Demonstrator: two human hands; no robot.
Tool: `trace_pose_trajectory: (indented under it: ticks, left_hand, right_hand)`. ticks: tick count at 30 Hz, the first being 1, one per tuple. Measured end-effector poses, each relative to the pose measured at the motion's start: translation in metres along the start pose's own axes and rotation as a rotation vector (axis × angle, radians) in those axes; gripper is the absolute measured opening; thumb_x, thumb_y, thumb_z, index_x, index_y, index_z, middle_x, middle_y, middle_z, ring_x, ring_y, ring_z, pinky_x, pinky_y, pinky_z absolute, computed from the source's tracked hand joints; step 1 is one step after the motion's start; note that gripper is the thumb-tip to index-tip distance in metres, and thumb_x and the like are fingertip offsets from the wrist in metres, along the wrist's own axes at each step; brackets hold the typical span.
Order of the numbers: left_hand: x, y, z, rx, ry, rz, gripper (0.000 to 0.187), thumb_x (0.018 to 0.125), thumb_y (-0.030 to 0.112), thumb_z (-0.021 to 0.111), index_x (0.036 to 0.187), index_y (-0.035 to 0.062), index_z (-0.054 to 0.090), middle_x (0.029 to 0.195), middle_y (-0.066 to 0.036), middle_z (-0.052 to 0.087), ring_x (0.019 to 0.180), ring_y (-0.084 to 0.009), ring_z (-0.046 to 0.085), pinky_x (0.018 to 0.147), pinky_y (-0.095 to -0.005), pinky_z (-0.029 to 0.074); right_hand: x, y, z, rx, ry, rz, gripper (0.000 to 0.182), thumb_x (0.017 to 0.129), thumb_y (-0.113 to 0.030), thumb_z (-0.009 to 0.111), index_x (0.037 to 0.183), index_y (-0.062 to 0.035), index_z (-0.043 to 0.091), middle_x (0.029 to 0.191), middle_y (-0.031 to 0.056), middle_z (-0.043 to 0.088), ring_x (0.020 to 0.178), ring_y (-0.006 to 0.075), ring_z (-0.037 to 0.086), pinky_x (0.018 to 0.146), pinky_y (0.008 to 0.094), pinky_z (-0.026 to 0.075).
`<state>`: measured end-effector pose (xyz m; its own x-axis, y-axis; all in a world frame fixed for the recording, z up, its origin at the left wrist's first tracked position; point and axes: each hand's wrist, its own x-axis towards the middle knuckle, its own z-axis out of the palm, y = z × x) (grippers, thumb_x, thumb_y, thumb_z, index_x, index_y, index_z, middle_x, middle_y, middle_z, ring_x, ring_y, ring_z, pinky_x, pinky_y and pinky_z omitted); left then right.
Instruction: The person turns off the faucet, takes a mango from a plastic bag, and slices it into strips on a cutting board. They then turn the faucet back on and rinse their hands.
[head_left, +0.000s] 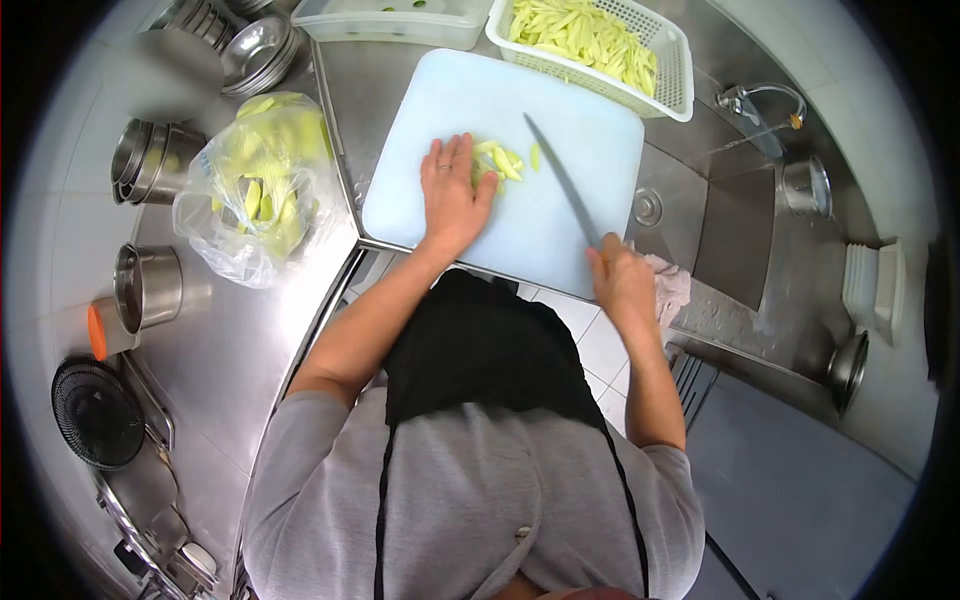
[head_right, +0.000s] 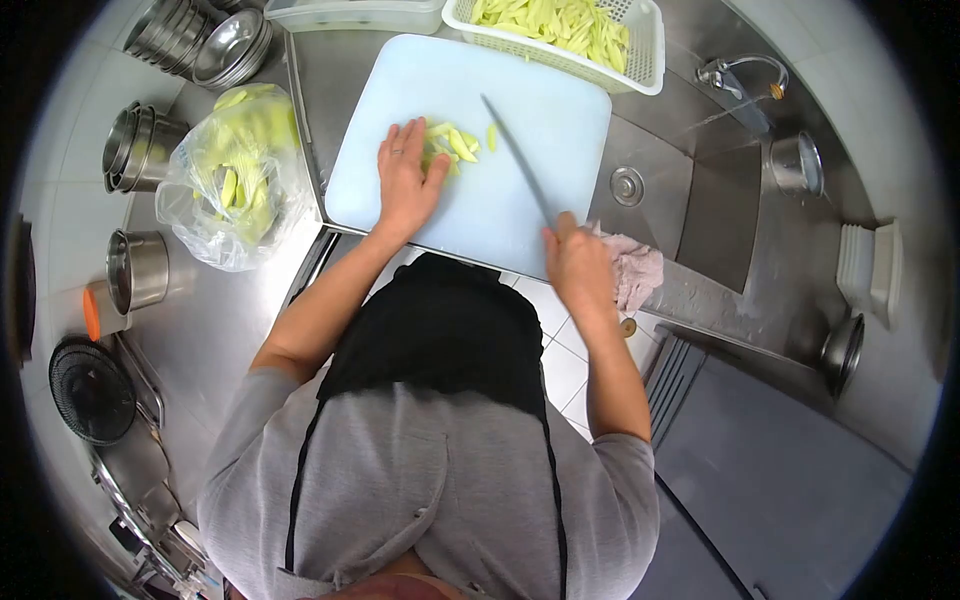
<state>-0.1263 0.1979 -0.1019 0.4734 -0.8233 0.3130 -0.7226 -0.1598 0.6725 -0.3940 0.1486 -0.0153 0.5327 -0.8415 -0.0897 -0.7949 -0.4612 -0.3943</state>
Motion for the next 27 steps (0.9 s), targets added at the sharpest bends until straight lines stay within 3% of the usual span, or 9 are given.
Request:
trace_pose_trajectory:
  ticks: [6, 9, 13, 14, 17, 21, 27]
  left_hand:
    - [0.004, 0.021, 0.019, -0.134, 0.096, -0.069, 0.056, 0.096, 0.022, 0.065, 0.143, -0.0078, 0.055, 0.139, -0.029, 0.056, 0.135, -0.0445, 0.043, 0.116, -0.0526, 0.033]
    - [0.007, 0.032, 0.028, -0.184, 0.219, -0.112, 0.05, 0.096, 0.017, 0.065, 0.139, -0.0069, 0.059, 0.134, -0.026, 0.058, 0.128, -0.0413, 0.047, 0.112, -0.0503, 0.037]
    - [0.019, 0.031, 0.043, -0.255, 0.333, -0.149, 0.037, 0.095, 0.008, 0.063, 0.13, -0.0033, 0.066, 0.129, -0.023, 0.06, 0.123, -0.0382, 0.05, 0.108, -0.0473, 0.041]
    - [0.022, 0.028, 0.046, -0.263, 0.343, -0.159, 0.034, 0.094, 0.005, 0.062, 0.127, -0.0021, 0.068, 0.128, -0.022, 0.06, 0.123, -0.0376, 0.05, 0.107, -0.0466, 0.042]
    - [0.025, 0.027, 0.048, -0.366, 0.337, -0.205, 0.028, 0.094, 0.001, 0.059, 0.119, 0.0007, 0.072, 0.127, -0.021, 0.061, 0.12, -0.0356, 0.052, 0.104, -0.045, 0.045]
    - [0.037, 0.039, 0.049, -0.414, 0.314, -0.23, 0.026, 0.094, -0.001, 0.058, 0.114, 0.0023, 0.074, 0.122, -0.018, 0.064, 0.117, -0.034, 0.054, 0.102, -0.0434, 0.046]
    - [0.116, 0.086, 0.051, -0.444, 0.336, 0.073, 0.024, 0.093, 0.0, 0.059, 0.11, 0.0024, 0.075, 0.115, -0.018, 0.066, 0.113, -0.0352, 0.057, 0.102, -0.0448, 0.046]
  right_hand:
    - [-0.004, -0.033, 0.028, 0.151, -0.073, -0.029, 0.028, 0.101, -0.023, 0.065, 0.093, 0.0021, 0.055, 0.072, 0.0297, 0.064, 0.075, 0.0525, 0.065, 0.067, 0.0577, 0.05]
    - [-0.002, -0.044, 0.033, 0.282, -0.154, -0.068, 0.027, 0.101, -0.023, 0.065, 0.098, 0.0032, 0.059, 0.078, 0.0294, 0.069, 0.078, 0.0514, 0.068, 0.071, 0.0601, 0.052]
    - [0.008, -0.048, 0.04, 0.636, -0.354, 0.131, 0.03, 0.101, -0.025, 0.066, 0.099, 0.0035, 0.058, 0.067, 0.0209, 0.066, 0.056, 0.0345, 0.069, 0.057, 0.0474, 0.054]
    - [0.011, -0.048, 0.036, 0.76, -0.432, 0.228, 0.029, 0.102, -0.026, 0.066, 0.097, 0.0013, 0.056, 0.063, 0.0107, 0.061, 0.05, 0.0176, 0.063, 0.045, 0.035, 0.05]
    - [0.014, -0.044, 0.032, 0.903, -0.502, 0.244, 0.028, 0.103, -0.026, 0.065, 0.095, -0.0012, 0.055, 0.064, 0.0052, 0.058, 0.049, 0.0114, 0.06, 0.04, 0.0288, 0.046]
    - [0.019, -0.043, 0.018, 0.934, -0.479, 0.234, 0.03, 0.102, -0.026, 0.066, 0.092, -0.0016, 0.053, 0.065, 0.0059, 0.059, 0.047, 0.0116, 0.059, 0.04, 0.0298, 0.047]
    - [0.051, -0.04, -0.043, 0.907, -0.285, 0.23, 0.032, 0.101, -0.026, 0.068, 0.084, -0.0042, 0.051, 0.066, 0.0044, 0.059, 0.047, 0.0114, 0.058, 0.041, 0.0298, 0.047]
